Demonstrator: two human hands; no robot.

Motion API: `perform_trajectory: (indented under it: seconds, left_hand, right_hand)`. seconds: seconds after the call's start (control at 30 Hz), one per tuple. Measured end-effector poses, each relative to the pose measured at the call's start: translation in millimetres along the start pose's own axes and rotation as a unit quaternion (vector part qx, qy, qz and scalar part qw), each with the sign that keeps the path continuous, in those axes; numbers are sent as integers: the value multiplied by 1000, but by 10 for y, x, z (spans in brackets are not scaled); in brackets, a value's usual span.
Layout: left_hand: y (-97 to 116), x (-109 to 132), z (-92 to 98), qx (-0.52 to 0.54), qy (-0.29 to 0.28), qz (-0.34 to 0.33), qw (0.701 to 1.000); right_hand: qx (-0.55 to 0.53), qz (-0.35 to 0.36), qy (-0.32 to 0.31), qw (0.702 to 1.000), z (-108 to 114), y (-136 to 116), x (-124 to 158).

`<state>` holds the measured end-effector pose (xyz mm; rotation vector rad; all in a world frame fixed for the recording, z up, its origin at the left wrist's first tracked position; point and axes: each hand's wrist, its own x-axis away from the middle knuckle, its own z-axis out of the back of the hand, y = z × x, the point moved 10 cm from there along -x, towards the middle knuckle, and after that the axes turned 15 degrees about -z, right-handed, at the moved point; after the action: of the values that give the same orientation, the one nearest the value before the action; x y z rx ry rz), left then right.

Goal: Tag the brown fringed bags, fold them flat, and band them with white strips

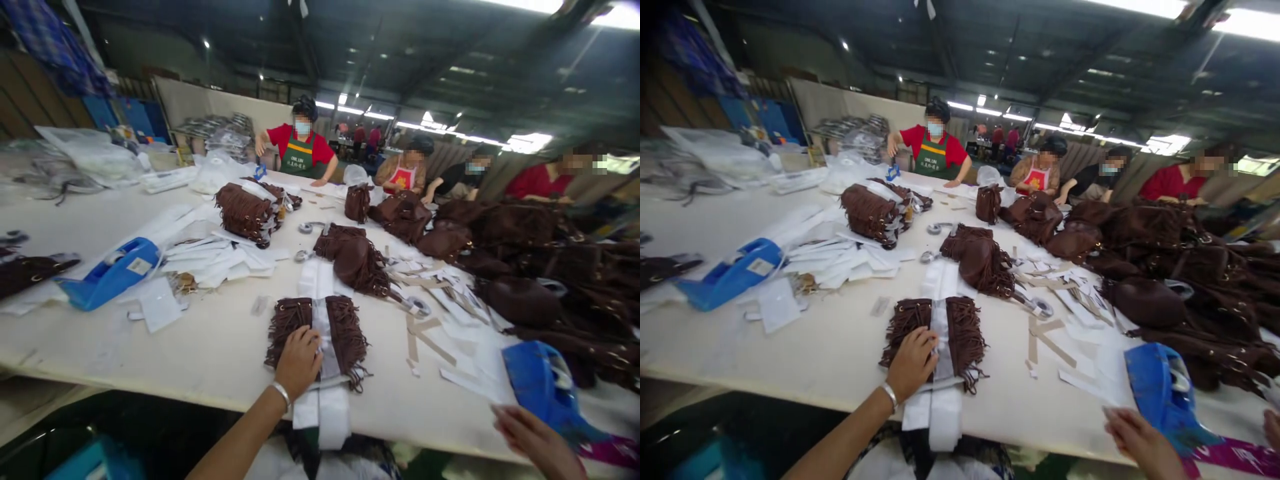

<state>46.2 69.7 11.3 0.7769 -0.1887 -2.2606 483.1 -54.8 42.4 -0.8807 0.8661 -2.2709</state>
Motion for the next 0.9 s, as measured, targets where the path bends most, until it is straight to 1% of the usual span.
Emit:
perform_trajectory:
  seconds: [0.03, 0.07, 0.13, 0.17, 0.2, 0.23, 0.27, 0.3, 0.37, 0.47, 0.57, 0.77, 0.9]
  left_hand:
    - [1, 2, 4, 1, 2, 0, 1000]
    - [0, 1, 8, 1, 4, 0, 1000]
    - [-2, -2, 10, -1, 3, -2, 1000]
    - [-3, -3, 9, -2, 1, -2, 1000]
    - [-5, -3, 9, -2, 0, -3, 1000]
    - [-8, -1, 9, -2, 0, -3, 1000]
    - [-10, 1, 12, -1, 1, -3, 1000]
    - [-13, 2, 15, 1, 2, -2, 1000]
    - [-20, 5, 23, 5, 7, -1, 1000]
    - [-38, 8, 32, 14, 17, 3, 1000]
    - [-53, 17, 28, 25, 23, 4, 999]
    - [-86, 38, -6, 31, 22, 6, 999]
    - [-128, 36, -29, 42, 18, 18, 999]
  right_hand:
    - [-4, -3, -41, 999, -295, -122, 56]
    - [-9, 3, -96, 995, -684, -280, 164]
    - [-17, 41, -220, 975, -1592, -685, 499]
    - [-19, 50, -267, 962, -2020, -866, 667]
    - [-16, 49, -301, 952, -2400, -1011, 801]
    - [-6, 47, -314, 948, -2707, -1123, 884]
    - [7, 42, -312, 949, -2940, -1198, 914]
    - [16, 38, -305, 951, -3113, -1246, 907]
    - [37, 31, -282, 958, -3308, -1271, 816]
    - [74, 24, -257, 963, -3416, -1234, 653]
    - [116, 21, -226, 967, -3443, -1215, 557]
    - [195, 14, -159, 968, -3438, -1213, 493]
    - [235, 10, -134, 963, -3460, -1218, 454]
